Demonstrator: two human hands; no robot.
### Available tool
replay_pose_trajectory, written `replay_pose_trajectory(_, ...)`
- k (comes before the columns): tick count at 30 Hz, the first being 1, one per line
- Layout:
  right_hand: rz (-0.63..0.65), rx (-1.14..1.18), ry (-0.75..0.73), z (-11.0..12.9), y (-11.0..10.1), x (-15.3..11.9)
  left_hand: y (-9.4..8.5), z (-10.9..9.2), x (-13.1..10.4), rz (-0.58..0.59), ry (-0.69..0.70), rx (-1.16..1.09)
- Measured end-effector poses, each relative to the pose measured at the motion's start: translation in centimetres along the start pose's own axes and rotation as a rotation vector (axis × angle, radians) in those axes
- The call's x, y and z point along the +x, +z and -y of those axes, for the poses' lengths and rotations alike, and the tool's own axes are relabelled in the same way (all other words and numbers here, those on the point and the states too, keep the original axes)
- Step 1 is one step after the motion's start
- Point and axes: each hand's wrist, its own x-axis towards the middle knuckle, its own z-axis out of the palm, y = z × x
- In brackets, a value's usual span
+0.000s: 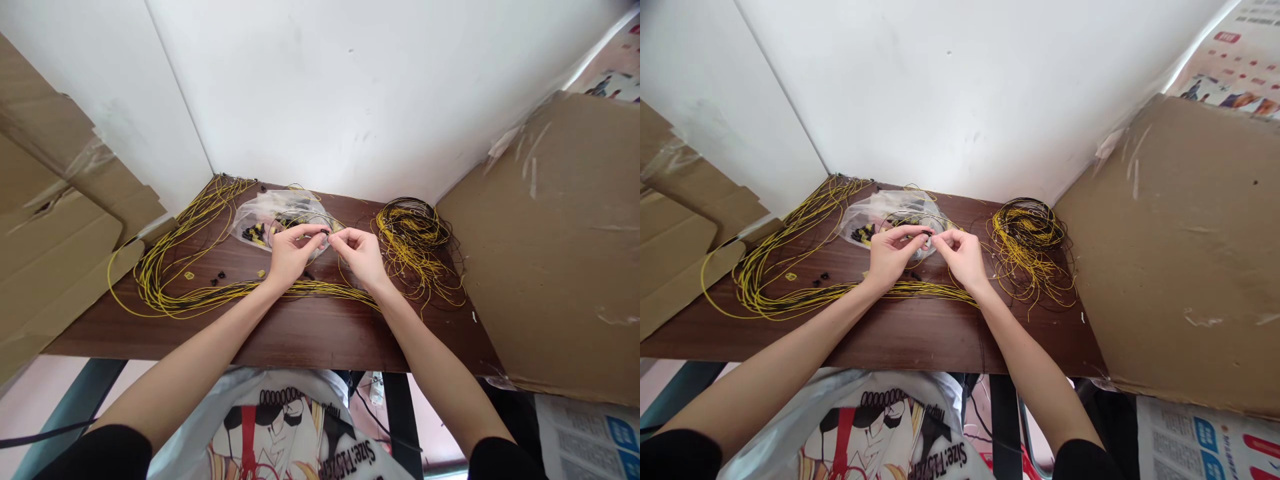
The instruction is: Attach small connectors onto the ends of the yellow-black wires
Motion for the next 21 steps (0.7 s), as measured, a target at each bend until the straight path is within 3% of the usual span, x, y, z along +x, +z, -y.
replay_pose_trajectory(21, 0.02, 0.142, 0.048, 0.75, -0.07, 0.1, -0.11, 0.19, 0.15, 0.005, 0.03, 0.006)
